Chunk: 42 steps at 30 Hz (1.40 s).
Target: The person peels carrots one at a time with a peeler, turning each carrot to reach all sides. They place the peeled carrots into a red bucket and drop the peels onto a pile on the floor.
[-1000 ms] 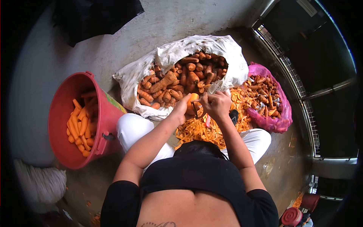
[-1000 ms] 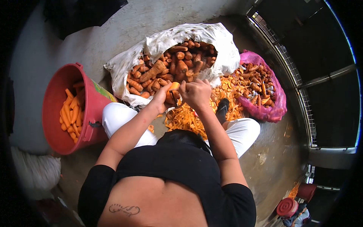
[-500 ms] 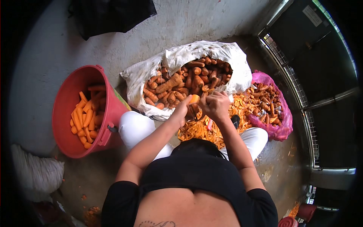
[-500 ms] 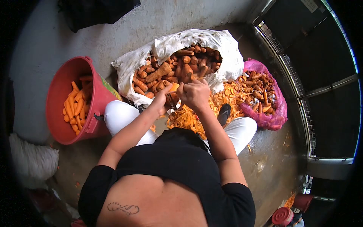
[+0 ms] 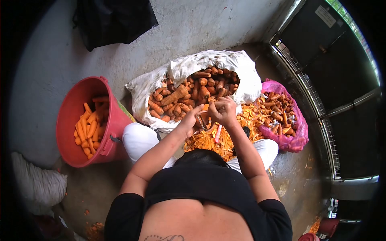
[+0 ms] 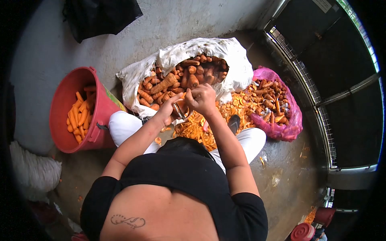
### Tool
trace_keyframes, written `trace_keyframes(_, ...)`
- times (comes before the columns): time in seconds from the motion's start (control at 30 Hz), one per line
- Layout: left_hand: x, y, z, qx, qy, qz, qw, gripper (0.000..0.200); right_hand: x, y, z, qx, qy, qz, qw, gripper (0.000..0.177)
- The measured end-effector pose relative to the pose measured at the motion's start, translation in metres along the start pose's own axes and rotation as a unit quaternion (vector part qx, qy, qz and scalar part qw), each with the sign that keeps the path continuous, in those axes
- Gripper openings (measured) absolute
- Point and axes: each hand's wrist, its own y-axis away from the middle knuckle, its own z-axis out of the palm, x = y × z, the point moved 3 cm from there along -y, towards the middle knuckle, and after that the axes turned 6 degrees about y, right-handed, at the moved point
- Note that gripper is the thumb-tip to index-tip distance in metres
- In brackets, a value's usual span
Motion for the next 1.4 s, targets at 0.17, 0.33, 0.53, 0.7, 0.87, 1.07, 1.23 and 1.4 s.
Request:
trace_keyframes(0.17, 0.009, 0.000, 0.021, 0.066, -0.012, 0.024, 0.997, 0.038, 0.019, -0.002, -0.004, -0.003, 0.026, 0.007, 1.000, 0.032)
trace_keyframes(0.33, 0.006, 0.021, 0.019, -0.006, -0.036, 0.003, 0.999, 0.040, 0.150, 0.028, -0.031, -0.003, 0.320, 0.167, 0.933, 0.044)
trace_keyframes(0.53, 0.008, 0.008, 0.011, -0.009, 0.086, -0.039, 0.996, 0.045, 0.124, 0.033, -0.037, -0.002, 0.166, 0.316, 0.934, 0.043)
trace_keyframes(0.7, -0.004, -0.007, -0.003, 0.079, 0.092, -0.020, 0.992, 0.042, 0.030, 0.017, -0.031, -0.047, 0.009, 0.182, 0.982, 0.037)
trace_keyframes(0.87, -0.009, 0.004, 0.006, 0.106, 0.129, -0.018, 0.986, 0.036, -0.003, 0.015, -0.023, 0.002, 0.091, 0.049, 0.995, 0.032)
trace_keyframes(1.07, -0.012, 0.005, 0.008, 0.099, 0.140, 0.004, 0.985, 0.034, -0.019, 0.010, -0.023, 0.000, 0.099, -0.004, 0.995, 0.033)
trace_keyframes(1.23, -0.015, 0.012, 0.010, 0.113, 0.100, 0.024, 0.988, 0.033, -0.018, 0.014, -0.017, -0.005, 0.090, -0.018, 0.996, 0.034)
trace_keyframes(1.4, -0.020, 0.014, 0.013, 0.095, 0.076, 0.022, 0.992, 0.034, -0.003, 0.021, -0.009, -0.017, 0.015, -0.004, 1.000, 0.033)
